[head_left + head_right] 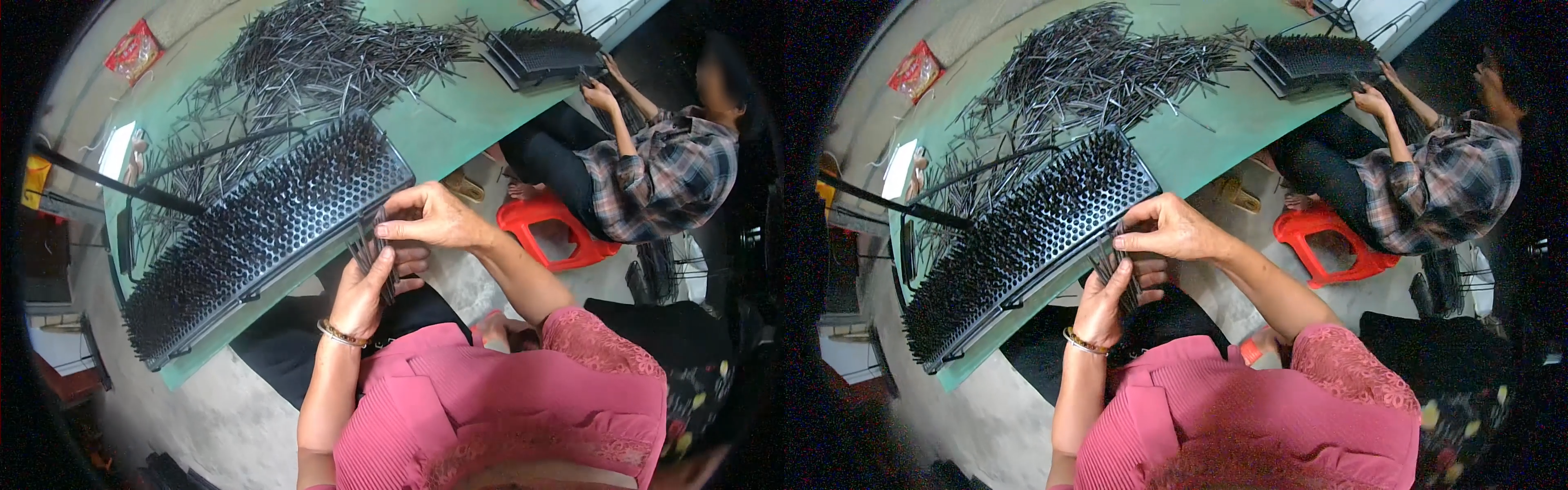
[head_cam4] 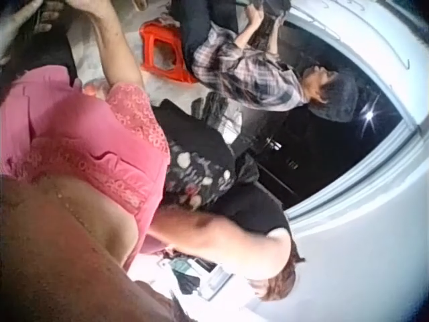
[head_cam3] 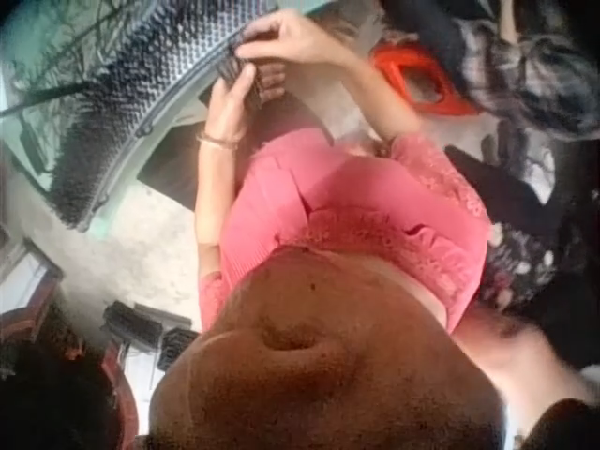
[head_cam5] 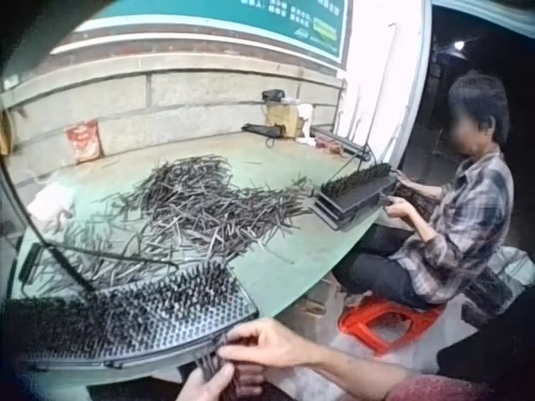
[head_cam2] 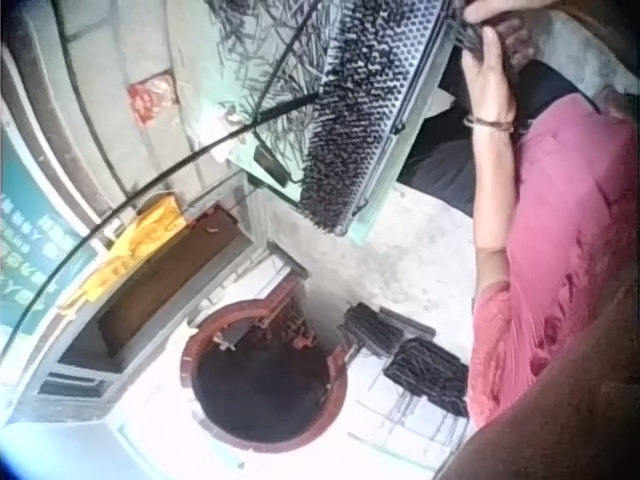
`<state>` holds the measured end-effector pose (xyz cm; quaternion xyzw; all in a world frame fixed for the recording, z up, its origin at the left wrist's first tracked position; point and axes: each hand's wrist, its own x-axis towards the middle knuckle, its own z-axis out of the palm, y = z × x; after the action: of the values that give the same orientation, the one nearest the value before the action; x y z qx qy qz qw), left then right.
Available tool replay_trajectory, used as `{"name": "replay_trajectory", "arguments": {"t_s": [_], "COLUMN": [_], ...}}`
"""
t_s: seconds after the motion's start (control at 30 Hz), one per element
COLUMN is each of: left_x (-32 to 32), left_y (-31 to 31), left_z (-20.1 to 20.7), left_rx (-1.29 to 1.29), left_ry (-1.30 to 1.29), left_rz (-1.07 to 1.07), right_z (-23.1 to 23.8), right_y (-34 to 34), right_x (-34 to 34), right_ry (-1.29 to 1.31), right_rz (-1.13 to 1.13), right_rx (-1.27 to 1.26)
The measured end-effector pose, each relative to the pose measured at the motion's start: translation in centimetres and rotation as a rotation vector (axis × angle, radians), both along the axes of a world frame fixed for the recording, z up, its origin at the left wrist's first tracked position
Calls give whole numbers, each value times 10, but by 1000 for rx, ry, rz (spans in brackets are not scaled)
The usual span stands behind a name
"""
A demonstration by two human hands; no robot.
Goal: Manually inserting small metal pins into a perforated base plate for brush or component assembly.
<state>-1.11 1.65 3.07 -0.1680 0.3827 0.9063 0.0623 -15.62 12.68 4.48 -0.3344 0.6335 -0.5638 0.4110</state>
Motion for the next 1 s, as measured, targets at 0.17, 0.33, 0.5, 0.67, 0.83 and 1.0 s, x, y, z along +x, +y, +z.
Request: {"name": "replay_trajectory", "arguments": {"t_s": [0.17, 0.33, 0.5, 0.67, 0.83, 1.0], "left_x": [-7, -14, -14, -11, -8, -6], "left_y": [2, 2, 8, 6, 6, 6], "left_z": [-3, -8, -10, -16, -17, -17], "left_rx": [-35, -38, 21, 29, 31, 42], "left_ry": [-51, -68, -97, -112, -113, -115], "left_rz": [28, 10, -3, 12, 8, 14], "right_z": [2, 13, 6, 4, 2, -5], "right_y": [6, 2, -14, -18, -23, -24], "right_x": [-11, -41, -62, -63, -63, -66], "right_ry": [-35, 230, 581, 746, 788, 818], "right_rz": [-191, -489, -497, -456, -382, -339], "right_rx": [-70, -300, -270, -198, -256, -244]}}
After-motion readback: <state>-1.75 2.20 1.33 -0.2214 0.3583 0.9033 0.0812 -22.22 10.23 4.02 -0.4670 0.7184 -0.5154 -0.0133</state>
